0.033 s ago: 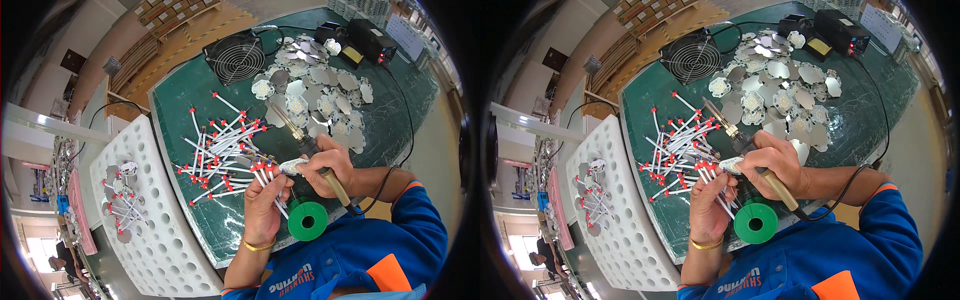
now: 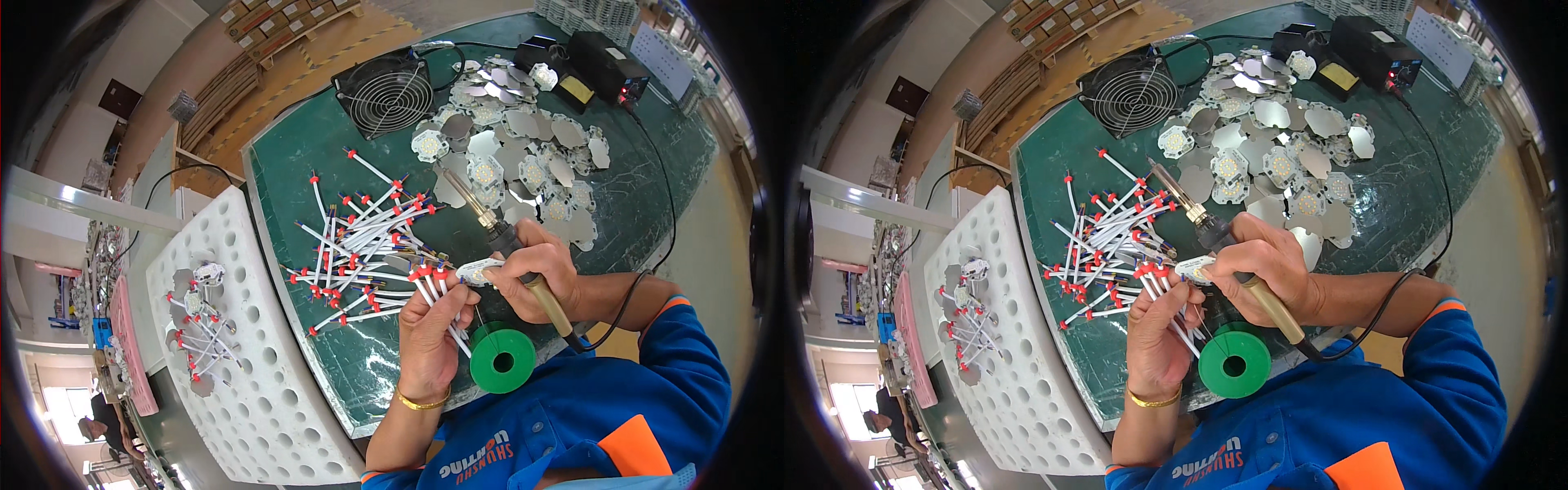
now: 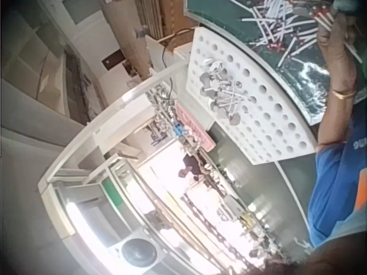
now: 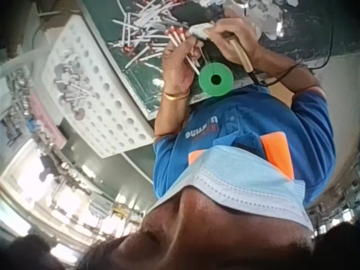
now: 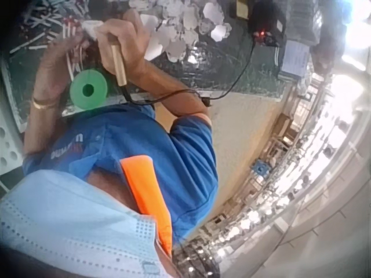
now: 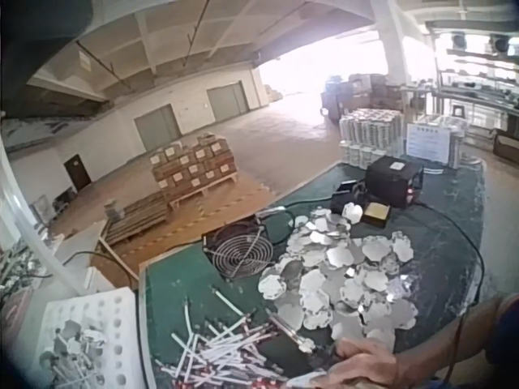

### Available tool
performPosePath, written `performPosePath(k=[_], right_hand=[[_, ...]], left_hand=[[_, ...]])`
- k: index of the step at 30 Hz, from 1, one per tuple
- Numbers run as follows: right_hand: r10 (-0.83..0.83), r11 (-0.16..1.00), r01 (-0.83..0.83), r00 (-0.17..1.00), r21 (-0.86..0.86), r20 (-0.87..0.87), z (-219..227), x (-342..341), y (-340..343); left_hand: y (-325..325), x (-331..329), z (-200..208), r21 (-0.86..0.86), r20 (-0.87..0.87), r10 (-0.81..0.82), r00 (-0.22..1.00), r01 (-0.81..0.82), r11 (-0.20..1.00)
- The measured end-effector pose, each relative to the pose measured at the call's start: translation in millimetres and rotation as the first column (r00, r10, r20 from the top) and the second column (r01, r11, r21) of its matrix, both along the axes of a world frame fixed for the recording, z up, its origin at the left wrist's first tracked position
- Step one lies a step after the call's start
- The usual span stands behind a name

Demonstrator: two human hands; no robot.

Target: The person solders wires onto LED circuit boards using a soldering iron and solder wire, attaching wire leads to the boards by hand.

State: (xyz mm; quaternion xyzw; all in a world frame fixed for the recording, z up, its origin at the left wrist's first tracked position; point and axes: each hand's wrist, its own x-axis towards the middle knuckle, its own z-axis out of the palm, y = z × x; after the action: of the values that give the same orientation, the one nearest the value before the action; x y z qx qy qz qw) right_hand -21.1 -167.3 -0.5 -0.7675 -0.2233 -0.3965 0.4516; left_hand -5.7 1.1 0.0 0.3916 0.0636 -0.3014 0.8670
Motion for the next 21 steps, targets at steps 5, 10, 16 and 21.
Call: performPosePath(k=[5, 10, 16, 21], right_hand=[[-0.013, 1.0, 0.012, 1.0, -0.016, -0.009, 0.6, -0.4, 5.4], [0.081, 0.991, -0.082, 0.997, -0.101, -0.019, 9.1, -3.3, -10.2], [0.257, 0.953, -0.252, 0.966, -0.171, 0.011, 23.4, -21.8, -39.1], [0.37, 0.926, -0.373, 0.928, -0.064, -0.054, 36.9, -36.2, -46.7]], left_hand=[[1.0, -3.8, -1.0, 0.051, 0.062, 0.087, 0.994, -0.091, 0.995], [8.7, -8.0, 8.5, 0.188, 0.138, 0.107, 0.985, -0.132, 0.973], [14.0, -8.9, 22.1, 0.373, 0.311, 0.003, 0.95, -0.125, 0.919], [13.9, -11.8, 30.3, 0.473, 0.264, -0.108, 0.959, -0.031, 0.881]])
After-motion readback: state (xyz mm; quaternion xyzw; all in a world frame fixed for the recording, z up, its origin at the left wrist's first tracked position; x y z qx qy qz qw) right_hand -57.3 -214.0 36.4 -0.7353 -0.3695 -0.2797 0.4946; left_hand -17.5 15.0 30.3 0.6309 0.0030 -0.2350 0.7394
